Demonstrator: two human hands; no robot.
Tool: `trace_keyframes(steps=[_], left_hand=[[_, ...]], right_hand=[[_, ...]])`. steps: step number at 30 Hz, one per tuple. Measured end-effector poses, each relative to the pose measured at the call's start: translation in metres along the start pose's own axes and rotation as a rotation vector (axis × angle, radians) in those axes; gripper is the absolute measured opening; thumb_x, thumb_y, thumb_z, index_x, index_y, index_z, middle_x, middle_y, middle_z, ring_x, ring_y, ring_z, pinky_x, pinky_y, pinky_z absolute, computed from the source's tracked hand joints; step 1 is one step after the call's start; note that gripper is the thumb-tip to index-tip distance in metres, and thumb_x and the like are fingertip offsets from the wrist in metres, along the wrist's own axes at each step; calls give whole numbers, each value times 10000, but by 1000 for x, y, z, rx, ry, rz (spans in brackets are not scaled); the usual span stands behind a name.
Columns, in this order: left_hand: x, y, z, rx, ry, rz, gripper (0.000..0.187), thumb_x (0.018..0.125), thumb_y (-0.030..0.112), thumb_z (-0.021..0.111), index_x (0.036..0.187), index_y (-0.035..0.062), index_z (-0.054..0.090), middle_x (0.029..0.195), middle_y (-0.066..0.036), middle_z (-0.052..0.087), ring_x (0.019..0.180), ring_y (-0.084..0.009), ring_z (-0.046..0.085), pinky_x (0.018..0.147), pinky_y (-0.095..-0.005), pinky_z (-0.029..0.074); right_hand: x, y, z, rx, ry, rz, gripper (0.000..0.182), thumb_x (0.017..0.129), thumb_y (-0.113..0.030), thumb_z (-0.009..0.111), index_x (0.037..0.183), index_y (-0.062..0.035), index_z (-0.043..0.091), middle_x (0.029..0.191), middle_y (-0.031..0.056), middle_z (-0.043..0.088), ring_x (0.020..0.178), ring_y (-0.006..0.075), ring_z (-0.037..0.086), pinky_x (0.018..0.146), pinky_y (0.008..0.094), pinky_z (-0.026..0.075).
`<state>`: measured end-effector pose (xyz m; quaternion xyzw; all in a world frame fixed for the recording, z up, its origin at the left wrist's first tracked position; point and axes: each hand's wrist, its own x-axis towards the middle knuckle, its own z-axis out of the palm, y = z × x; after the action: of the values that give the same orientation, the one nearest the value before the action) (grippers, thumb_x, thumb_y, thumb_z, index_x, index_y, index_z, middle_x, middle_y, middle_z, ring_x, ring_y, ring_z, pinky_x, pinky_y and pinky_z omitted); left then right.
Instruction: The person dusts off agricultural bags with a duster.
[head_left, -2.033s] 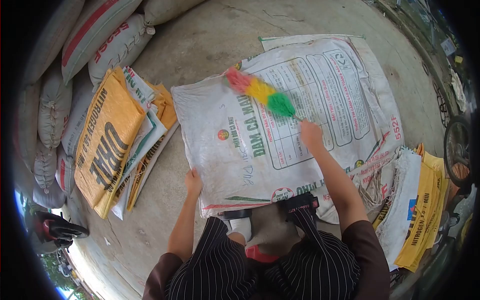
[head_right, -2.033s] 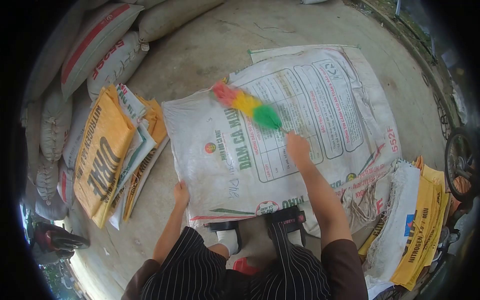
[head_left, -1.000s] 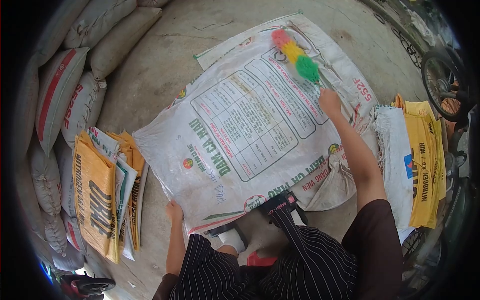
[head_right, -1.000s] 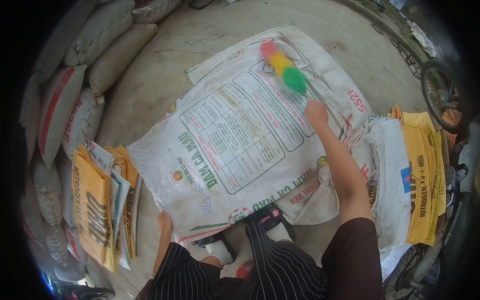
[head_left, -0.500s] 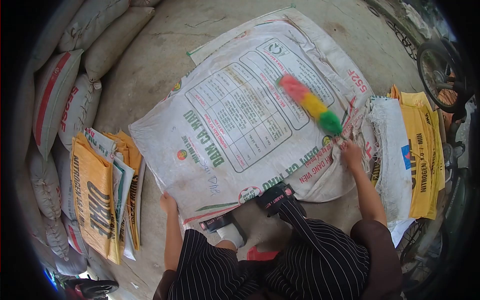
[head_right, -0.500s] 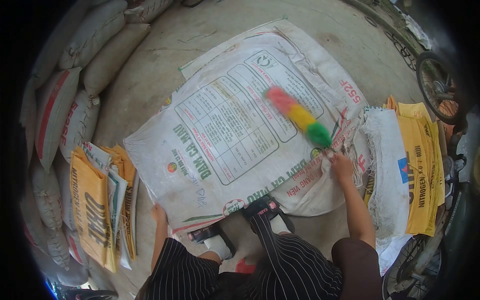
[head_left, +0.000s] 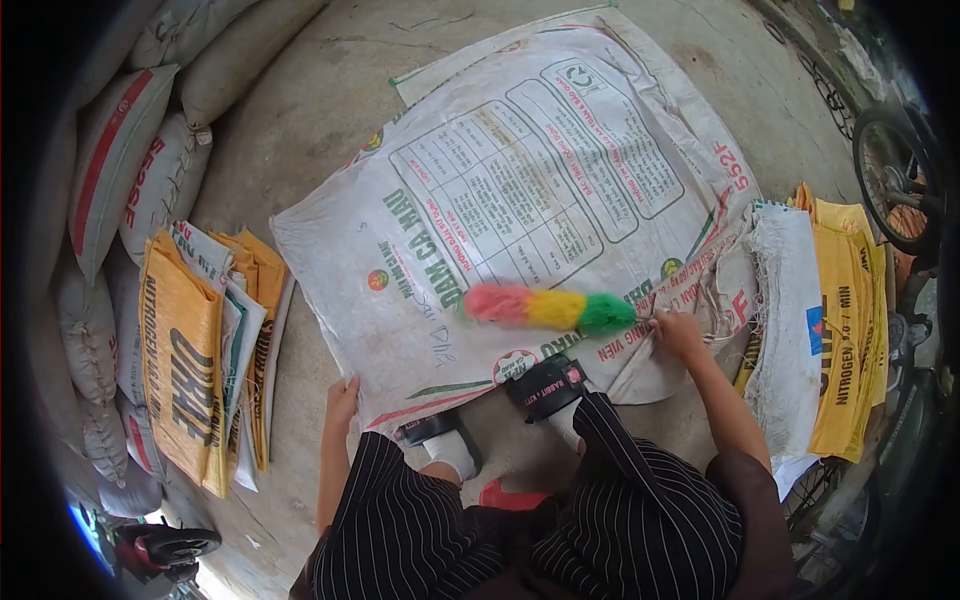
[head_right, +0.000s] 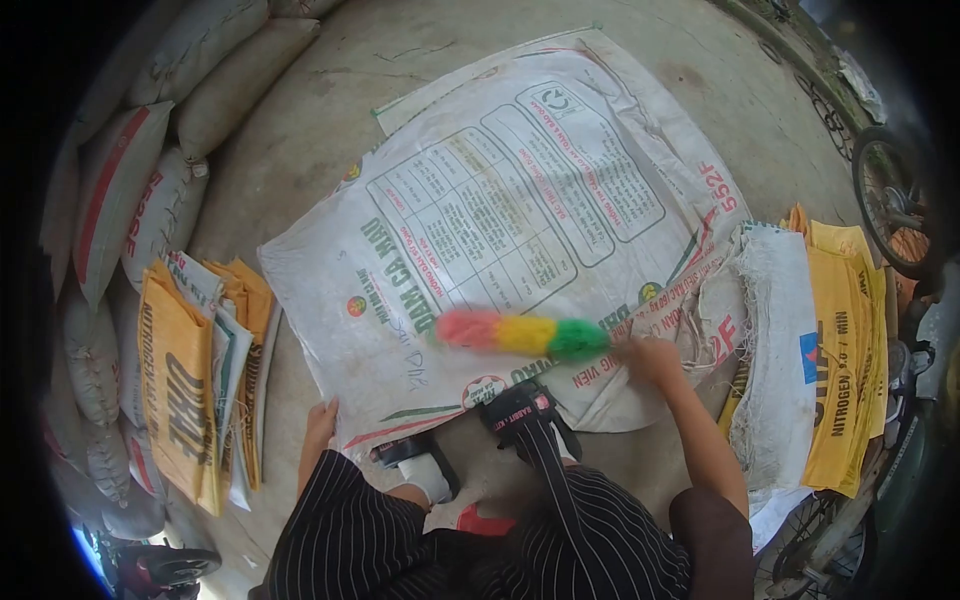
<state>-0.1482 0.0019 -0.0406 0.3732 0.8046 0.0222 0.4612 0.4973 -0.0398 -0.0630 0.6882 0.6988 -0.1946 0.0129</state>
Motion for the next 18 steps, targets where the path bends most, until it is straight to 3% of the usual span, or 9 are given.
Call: trace_keyframes(steps=[1, 3, 4, 6, 9, 13, 16, 18], left_hand=[[6, -3, 7, -5, 139, 97, 409, 842, 372, 520, 871, -26, 612, 751, -115, 619, 669, -174, 580, 562, -320, 437], [17, 14, 19, 6, 372, 243, 409, 845, 353, 512, 884, -46, 595, 769, -164, 621, 722, -243, 596, 644, -355, 440], [22, 28, 23, 19, 463, 287, 407, 849, 344, 504, 897, -52, 585, 781, -184, 615, 749, -276, 596, 681, -369, 434], [38, 46, 26, -61, 502, 292, 411, 864, 347, 470, 954, -41, 572, 865, -220, 605, 815, -307, 590, 716, -384, 428], [58, 57, 23, -17, 496, 251, 426, 876, 352, 435, 1005, -38, 547, 937, -240, 589, 882, -341, 573, 756, -401, 416], [50, 47, 15, 17, 332, 354, 432, 886, 354, 404, 1004, -40, 537, 951, -263, 574, 910, -386, 552, 780, -429, 404], [44, 32, 18, 91, 407, 367, 397, 883, 319, 414, 997, -41, 537, 928, -271, 573, 903, -413, 542, 764, -439, 409], [29, 45, 11, 180, 499, 310, 353, 876, 280, 434, 981, -42, 536, 888, -276, 574, 865, -422, 547, 734, -440, 420]], right_hand=[[6, 15, 2, 15, 139, 36, 249, 832, -265, 490, 695, -58, 509, 611, 163, 547, 608, 364, 554, 538, 459, 413], [24, 29, -13, 27, 287, 303, 282, 861, -267, 459, 715, -38, 533, 638, 183, 557, 611, 381, 549, 538, 466, 410], [36, 30, -20, 35, 286, 281, 282, 861, -267, 459, 715, -38, 533, 638, 183, 557, 611, 381, 549, 538, 466, 410], [53, 26, -29, 75, 471, 364, 320, 875, -301, 436, 746, -40, 567, 642, 187, 566, 622, 379, 559, 543, 461, 421], [61, -35, -29, 240, 347, 235, 314, 870, -301, 441, 733, -43, 558, 637, 190, 558, 608, 378, 551, 539, 457, 415], [53, -127, -15, 182, -100, -340, 297, 846, -324, 464, 717, -74, 558, 638, 155, 578, 604, 360, 565, 537, 450, 426], [50, -134, 15, 130, -238, -383, 294, 845, -339, 458, 746, -84, 564, 648, 144, 585, 625, 356, 575, 560, 449, 440], [49, -104, 14, 68, -183, -228, 307, 846, -346, 449, 760, -75, 566, 656, 151, 584, 641, 362, 577, 581, 447, 452]])
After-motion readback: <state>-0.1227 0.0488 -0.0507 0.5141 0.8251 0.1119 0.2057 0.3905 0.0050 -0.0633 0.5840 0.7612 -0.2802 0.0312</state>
